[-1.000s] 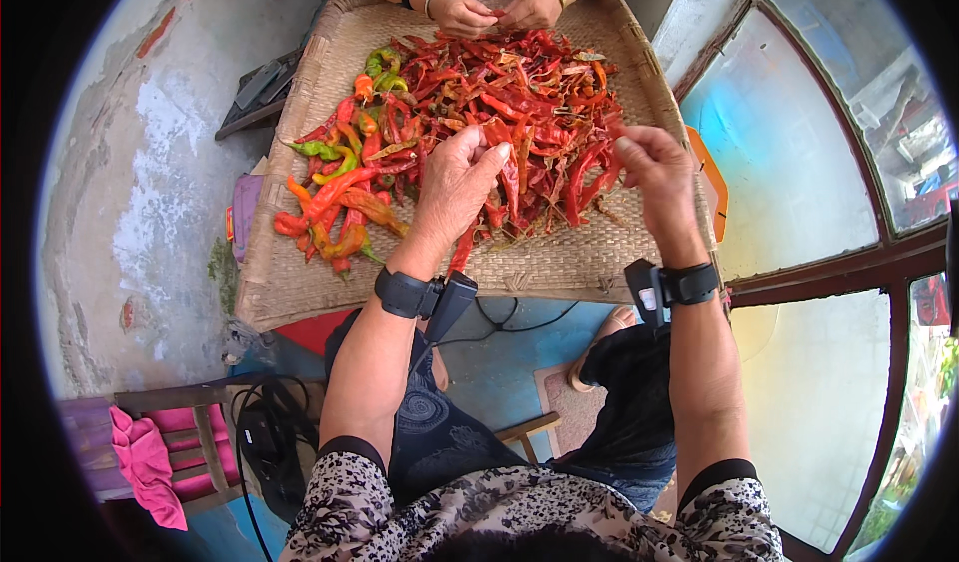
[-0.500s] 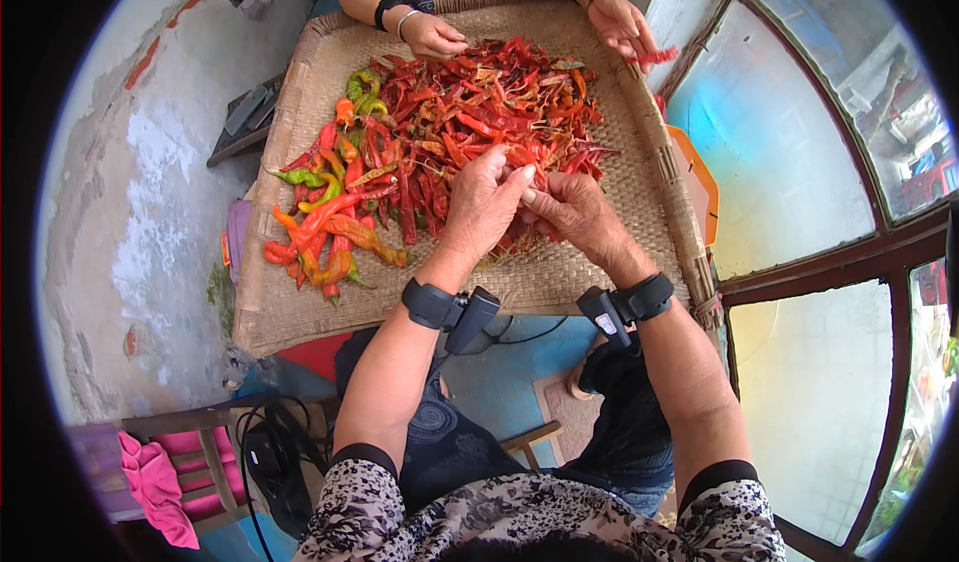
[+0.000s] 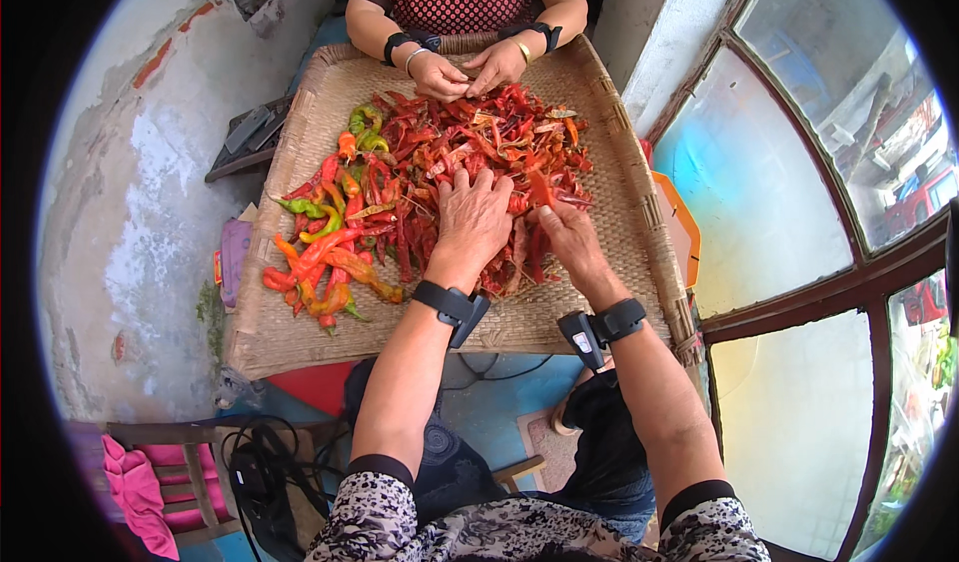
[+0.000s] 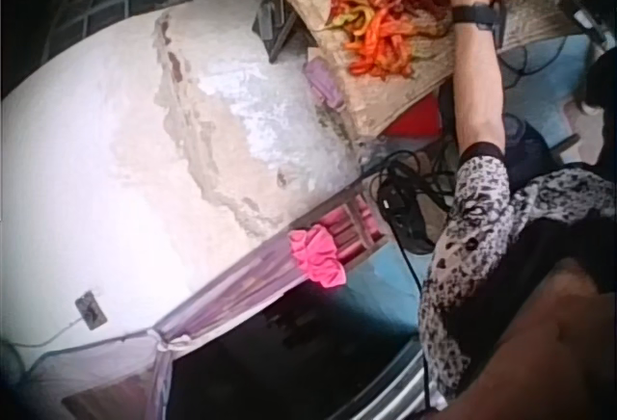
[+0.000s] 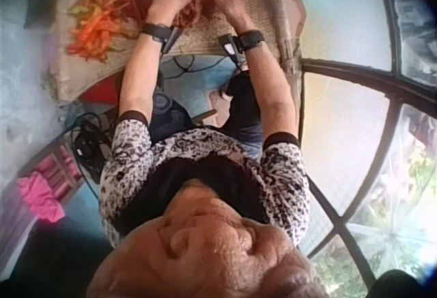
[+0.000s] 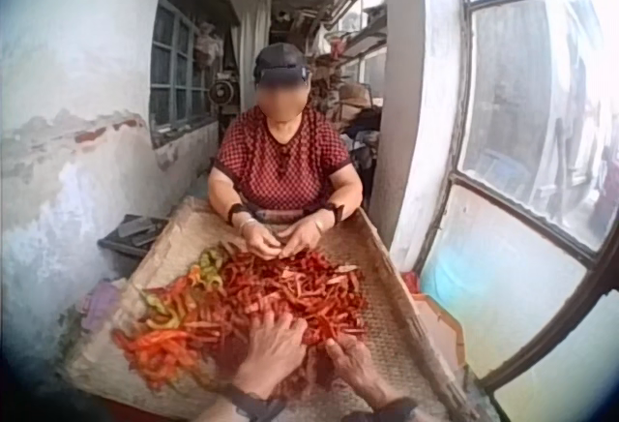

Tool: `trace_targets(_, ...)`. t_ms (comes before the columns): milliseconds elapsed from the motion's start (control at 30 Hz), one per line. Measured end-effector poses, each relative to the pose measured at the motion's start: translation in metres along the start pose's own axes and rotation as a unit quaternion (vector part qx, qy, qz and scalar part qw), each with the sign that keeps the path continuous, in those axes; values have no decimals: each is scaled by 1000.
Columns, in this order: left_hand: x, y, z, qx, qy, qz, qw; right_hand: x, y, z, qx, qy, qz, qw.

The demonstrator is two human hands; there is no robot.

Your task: The person empties a bag of dried peppers onto a tray and sorts through them by hand, pulling off the stems and moving the peppers into a pile.

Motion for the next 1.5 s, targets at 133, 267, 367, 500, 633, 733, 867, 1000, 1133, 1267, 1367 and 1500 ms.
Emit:
trace_targets(133,-14,19,23,14,-12,-10,1000,39,3,40,-123,94,78,985)
trace_targets(267,-23,46,57,58,19,-66,996,62,17,61,-152,174,125,965)
trace_targets(367,-30,60,60,66,29,-63,995,64,25,67,-148,209,166,952)
trace_targets(500,-37,70,62,61,1,-56,997,59,30,72,-160,231,195,940)
trace_targets(633,-45,72,65,52,18,-47,997,27,24,67,-222,260,143,929)
trace_targets(733,-48,75,63,40,82,-31,995,5,25,67,-180,285,169,926)
trace_targets(867,-52,71,59,38,106,-53,992,-13,32,75,-161,317,166,920)
trace_targets(1000,-56,68,48,54,106,-108,987,-26,41,96,-162,352,111,915)
trace_targets(1133,-52,64,40,49,118,-94,987,-27,37,90,-63,229,150,960)
trace_targets(1267,-52,66,30,50,113,-93,988,-41,34,84,-12,96,89,991)
trace_targets(1367,-47,65,24,72,112,-102,986,-73,26,67,77,-161,-23,984)
trace_targets(1500,-44,66,22,86,120,-112,983,-110,17,36,115,-376,-223,892)
Point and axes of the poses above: each hand's wrist, its own y-axis away from the middle knuckle, its own x-axis out of the palm, z = x × y, the point moved 5 cm from there along -y, towards the middle knuckle, and after that the axes turned 8 degrees about -x, right-handed, at the moved point
